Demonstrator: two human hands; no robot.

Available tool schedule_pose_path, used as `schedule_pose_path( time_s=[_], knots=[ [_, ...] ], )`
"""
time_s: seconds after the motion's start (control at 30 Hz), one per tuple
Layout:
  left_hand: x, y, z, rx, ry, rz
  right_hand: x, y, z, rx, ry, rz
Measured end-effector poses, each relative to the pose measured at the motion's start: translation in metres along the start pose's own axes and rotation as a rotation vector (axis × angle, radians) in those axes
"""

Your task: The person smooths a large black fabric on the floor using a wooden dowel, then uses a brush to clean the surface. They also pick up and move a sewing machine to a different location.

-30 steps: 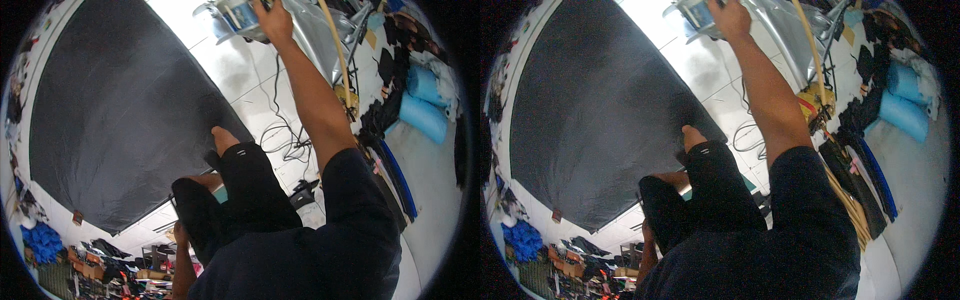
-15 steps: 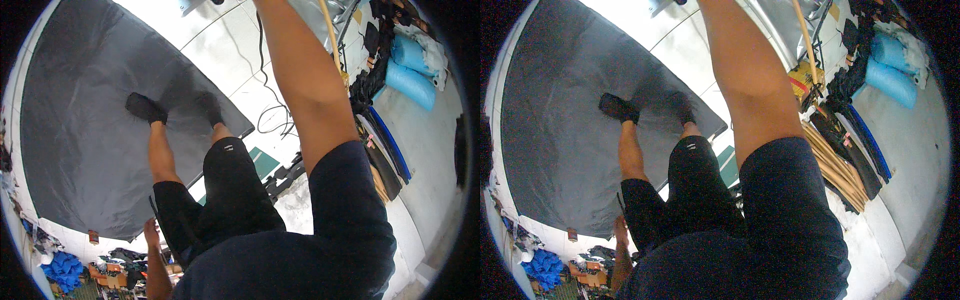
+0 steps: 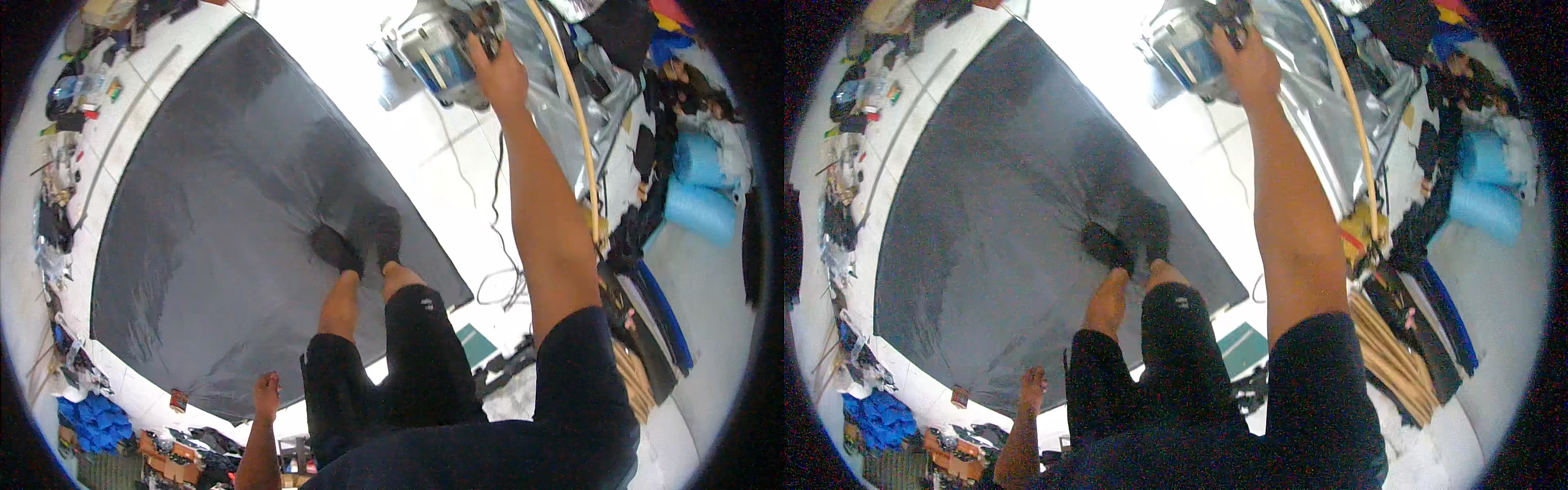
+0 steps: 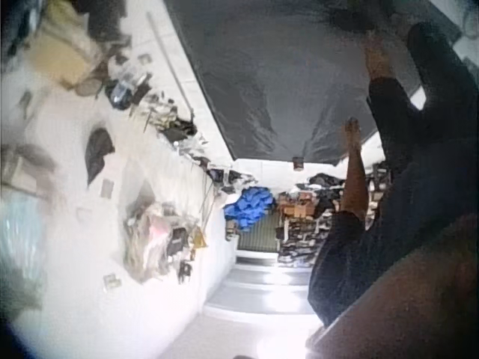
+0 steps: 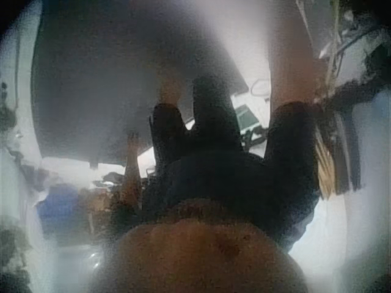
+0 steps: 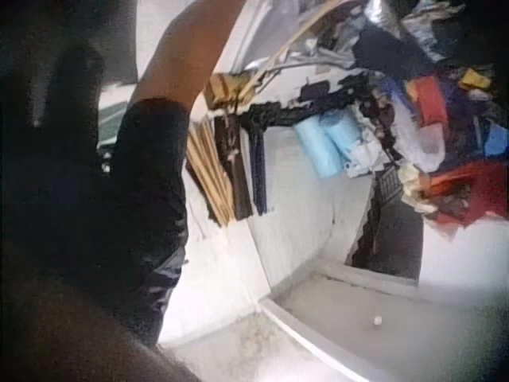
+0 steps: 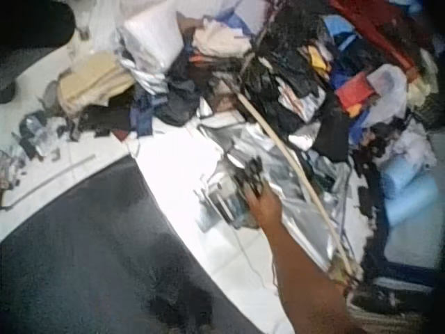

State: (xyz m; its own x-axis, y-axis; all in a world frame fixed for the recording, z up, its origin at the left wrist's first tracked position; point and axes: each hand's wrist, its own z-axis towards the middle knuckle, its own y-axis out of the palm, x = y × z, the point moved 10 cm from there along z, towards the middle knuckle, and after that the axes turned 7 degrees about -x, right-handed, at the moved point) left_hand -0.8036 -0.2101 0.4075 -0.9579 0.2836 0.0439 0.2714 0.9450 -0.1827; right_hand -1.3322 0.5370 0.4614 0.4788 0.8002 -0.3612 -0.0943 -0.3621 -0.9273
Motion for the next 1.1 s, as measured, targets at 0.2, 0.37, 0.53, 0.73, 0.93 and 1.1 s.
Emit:
schedule_pose_path(
  time_s=[0.2,0.37,0.53,0.73,0.93,1.1],
  knots=[
    [0.102,0.007,0.006,-0.004,0.058,0.199,-0.015,0.002,0.022,-0.046,0.109,-0.063],
    [0.22,0.005,0.051,0.05,0.29,0.297,-0.021,0.008,0.04,-0.053,0.116,-0.073],
    [0.367,0.033,0.06,0.109,0.35,0.458,-0.05,0.007,0.075,-0.141,-0.071,-0.088],
    [0.44,0.102,0.055,-0.036,0.308,0.441,-0.077,0.014,0.114,-0.158,-0.148,-0.044],
    [0.444,0.116,0.051,-0.072,0.309,0.456,-0.12,0.034,0.133,-0.191,-0.102,0.002],
    [0.454,0.097,0.053,-0.033,0.295,0.408,-0.153,0.041,0.155,-0.218,-0.147,0.008]
  ],
)
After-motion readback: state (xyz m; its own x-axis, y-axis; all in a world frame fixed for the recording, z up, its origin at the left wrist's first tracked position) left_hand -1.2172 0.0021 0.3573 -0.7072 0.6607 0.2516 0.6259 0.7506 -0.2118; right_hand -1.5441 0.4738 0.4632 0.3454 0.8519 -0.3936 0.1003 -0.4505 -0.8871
